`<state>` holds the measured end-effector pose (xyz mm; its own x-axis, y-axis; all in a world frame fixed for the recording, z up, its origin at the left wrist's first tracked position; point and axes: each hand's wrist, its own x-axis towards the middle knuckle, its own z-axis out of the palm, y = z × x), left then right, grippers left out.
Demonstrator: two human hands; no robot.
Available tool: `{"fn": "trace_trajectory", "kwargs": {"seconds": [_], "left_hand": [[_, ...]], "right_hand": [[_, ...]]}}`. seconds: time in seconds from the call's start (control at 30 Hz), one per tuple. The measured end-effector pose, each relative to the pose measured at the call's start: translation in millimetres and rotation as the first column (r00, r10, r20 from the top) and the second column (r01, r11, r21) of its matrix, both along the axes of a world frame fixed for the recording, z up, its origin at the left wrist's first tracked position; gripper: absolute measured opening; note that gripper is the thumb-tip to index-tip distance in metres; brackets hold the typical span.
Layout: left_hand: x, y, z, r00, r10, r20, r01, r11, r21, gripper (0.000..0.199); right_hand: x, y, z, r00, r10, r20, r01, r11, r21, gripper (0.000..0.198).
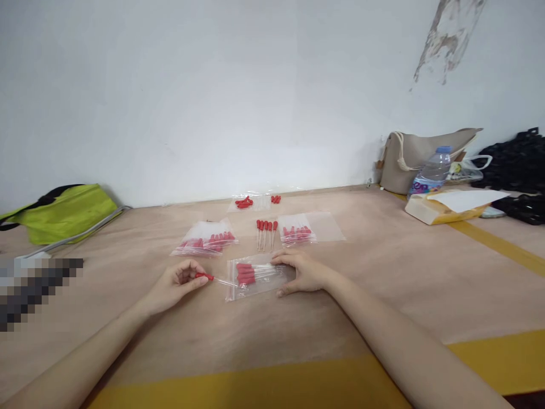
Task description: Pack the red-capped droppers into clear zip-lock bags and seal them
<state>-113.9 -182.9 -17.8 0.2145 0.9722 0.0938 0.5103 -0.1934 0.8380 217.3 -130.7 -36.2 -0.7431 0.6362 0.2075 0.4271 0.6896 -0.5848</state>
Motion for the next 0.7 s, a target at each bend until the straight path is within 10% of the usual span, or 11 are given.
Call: {"fn": "trace_trajectory", "kwargs": {"seconds": [0.33,0.7], "left_hand": [[-1.9,-2.4,1.2,0.986,0.04,-0.162,-0.024,0.995,0.102,0.02],[3.4,-13.8,12.5,0.987,-0.073,-0.146,0.056,0.992,-0.117,0.024]], "right_hand": [[-4.6,-8.0,4.4,0.999,-0.049,0.004,0.049,0.999,0.002,0.074],[-6.0,-8.0,2.7,0.997,-0.078,0.018,0.078,0.997,-0.007,0.073]]}}
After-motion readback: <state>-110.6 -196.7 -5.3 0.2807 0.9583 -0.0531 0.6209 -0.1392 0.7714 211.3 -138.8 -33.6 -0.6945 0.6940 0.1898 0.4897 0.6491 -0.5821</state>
